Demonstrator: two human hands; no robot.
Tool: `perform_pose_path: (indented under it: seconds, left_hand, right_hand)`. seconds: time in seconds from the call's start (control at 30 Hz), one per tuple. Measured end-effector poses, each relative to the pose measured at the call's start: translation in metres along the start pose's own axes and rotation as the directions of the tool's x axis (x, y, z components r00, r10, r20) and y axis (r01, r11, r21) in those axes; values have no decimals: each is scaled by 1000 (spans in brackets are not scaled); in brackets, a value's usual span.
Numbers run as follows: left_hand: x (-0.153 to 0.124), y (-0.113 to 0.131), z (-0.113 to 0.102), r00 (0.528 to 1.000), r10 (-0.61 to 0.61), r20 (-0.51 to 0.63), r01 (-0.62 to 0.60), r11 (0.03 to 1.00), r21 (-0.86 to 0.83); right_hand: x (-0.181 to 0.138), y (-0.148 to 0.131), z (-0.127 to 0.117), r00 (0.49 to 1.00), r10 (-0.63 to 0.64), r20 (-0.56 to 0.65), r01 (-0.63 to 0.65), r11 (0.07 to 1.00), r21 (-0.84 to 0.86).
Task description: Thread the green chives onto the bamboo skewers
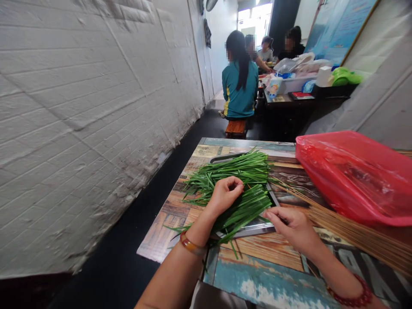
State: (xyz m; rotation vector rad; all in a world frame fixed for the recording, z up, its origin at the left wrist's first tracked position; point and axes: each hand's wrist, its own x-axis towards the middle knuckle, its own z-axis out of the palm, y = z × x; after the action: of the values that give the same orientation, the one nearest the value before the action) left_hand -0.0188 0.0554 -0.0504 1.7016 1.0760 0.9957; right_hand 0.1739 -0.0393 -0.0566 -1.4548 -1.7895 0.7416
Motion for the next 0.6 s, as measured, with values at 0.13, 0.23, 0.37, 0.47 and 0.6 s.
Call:
perform_pose_path:
  seconds: [0.13, 0.23, 0.37, 0.47, 0.6]
  left_hand:
    - [0, 2, 1, 1000, -13, -14, 13, 1000, -18]
    - [0, 6, 2, 999, -23, -24, 23, 1000, -21]
    - [-1, 9, 2, 999, -3, -43, 4, 1000, 16]
    - [-2, 8, 2, 997, 21, -71, -16, 997, 71]
    - [-3, 8, 3, 995, 34, -98, -23, 994, 110]
  right_hand:
    - [0, 1, 1, 1000, 7, 16, -7, 1000, 23]
    - [0, 2, 1, 999, 8, 34, -9, 999, 39]
    - [1, 3, 1, 999, 21, 46, -22, 999, 24]
    - [0, 3, 1, 999, 19, 41, -20, 1000, 19]
    - [-1, 3, 1, 999, 13, 31, -14, 999, 33]
